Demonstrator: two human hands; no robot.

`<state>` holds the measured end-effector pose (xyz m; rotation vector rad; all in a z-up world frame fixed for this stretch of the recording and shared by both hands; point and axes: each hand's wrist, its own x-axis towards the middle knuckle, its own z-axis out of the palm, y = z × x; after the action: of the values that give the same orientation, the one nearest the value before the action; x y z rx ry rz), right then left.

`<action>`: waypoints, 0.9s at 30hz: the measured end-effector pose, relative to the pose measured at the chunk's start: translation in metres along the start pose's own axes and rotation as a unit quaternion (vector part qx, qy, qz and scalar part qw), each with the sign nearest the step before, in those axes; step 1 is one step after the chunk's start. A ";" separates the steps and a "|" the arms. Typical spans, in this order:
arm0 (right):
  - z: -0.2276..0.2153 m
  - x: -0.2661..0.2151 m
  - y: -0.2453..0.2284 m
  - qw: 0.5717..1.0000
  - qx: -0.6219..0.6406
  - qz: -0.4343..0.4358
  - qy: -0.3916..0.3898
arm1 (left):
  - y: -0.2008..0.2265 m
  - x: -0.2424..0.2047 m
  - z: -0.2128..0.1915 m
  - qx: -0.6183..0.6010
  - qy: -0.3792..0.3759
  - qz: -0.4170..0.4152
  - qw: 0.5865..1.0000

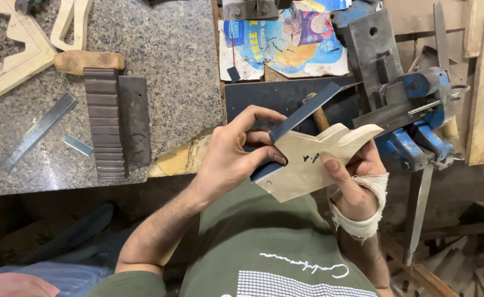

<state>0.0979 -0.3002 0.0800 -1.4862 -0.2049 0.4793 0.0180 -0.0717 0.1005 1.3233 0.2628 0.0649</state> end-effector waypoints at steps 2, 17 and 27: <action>0.000 0.000 -0.001 1.000 0.004 0.003 -0.002 | -0.001 0.000 0.000 -0.011 -0.009 -0.004 1.000; 0.000 0.024 -0.002 0.989 -0.067 0.043 -0.124 | -0.038 0.005 -0.009 0.013 -0.116 0.042 0.992; 0.023 0.024 -0.034 0.906 -0.386 -0.139 -0.106 | -0.090 -0.008 -0.003 0.012 -0.010 0.093 0.996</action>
<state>0.1158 -0.2701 0.1116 -2.1294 -0.8445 0.3350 0.0000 -0.0928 0.0145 1.3695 0.1232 0.2047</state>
